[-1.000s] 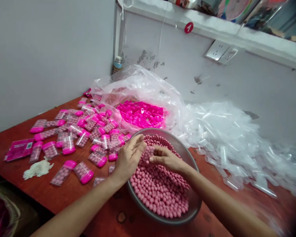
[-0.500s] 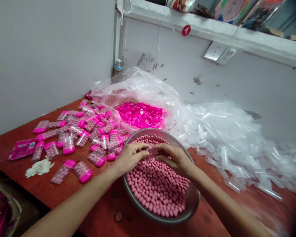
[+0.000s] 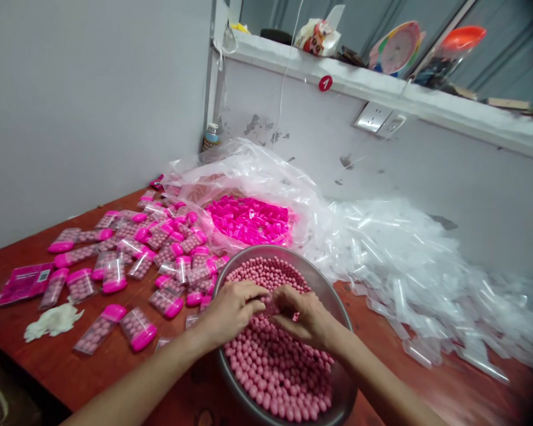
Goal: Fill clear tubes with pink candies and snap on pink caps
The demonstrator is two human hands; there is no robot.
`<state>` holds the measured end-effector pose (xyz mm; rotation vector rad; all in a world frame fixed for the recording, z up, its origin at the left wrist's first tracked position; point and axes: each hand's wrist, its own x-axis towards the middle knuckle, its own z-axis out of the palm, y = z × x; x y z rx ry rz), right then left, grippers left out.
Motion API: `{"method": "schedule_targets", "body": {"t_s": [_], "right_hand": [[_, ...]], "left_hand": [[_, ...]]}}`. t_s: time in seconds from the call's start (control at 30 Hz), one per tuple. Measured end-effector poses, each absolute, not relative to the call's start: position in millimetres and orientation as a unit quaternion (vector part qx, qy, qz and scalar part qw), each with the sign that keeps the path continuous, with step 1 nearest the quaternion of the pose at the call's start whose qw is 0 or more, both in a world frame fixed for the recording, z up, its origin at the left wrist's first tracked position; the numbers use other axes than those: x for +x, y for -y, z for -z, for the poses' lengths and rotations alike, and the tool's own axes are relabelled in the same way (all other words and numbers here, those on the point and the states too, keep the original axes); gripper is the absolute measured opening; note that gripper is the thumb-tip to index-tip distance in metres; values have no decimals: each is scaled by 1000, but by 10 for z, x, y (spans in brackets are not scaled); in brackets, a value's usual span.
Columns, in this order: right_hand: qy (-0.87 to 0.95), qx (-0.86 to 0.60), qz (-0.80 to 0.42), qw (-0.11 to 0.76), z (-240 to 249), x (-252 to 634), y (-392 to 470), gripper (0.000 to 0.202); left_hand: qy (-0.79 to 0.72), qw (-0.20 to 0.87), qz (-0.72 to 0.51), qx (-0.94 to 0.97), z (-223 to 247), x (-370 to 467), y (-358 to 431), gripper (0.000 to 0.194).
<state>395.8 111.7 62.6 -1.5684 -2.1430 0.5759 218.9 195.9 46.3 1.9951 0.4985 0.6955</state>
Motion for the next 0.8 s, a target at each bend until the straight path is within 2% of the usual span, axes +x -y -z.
{"method": "schedule_targets", "body": {"t_s": [0.1, 0.27, 0.43, 0.6, 0.7, 0.8], "right_hand": [[750, -591, -201, 218, -594, 3962, -1128, 12], [746, -571, -175, 294, -649, 3960, -1166, 25], [763, -552, -211, 264, -686, 3948, -1189, 13], [727, -598, -193, 277, -640, 3995, -1145, 17], [726, -576, -215, 309, -637, 4003, -1128, 20], [750, -550, -214, 300, -629, 3985, -1139, 23]], "left_hand": [[-207, 452, -290, 818, -462, 2192, -1949, 25], [-217, 496, -308, 783, -478, 2191, -2001, 24], [-218, 509, -296, 779, -482, 2182, -2018, 26], [-225, 490, -302, 786, -475, 2187, -2003, 24], [-230, 503, -300, 777, -473, 2195, -2012, 24], [-226, 507, -297, 777, -475, 2201, -2014, 25]]}}
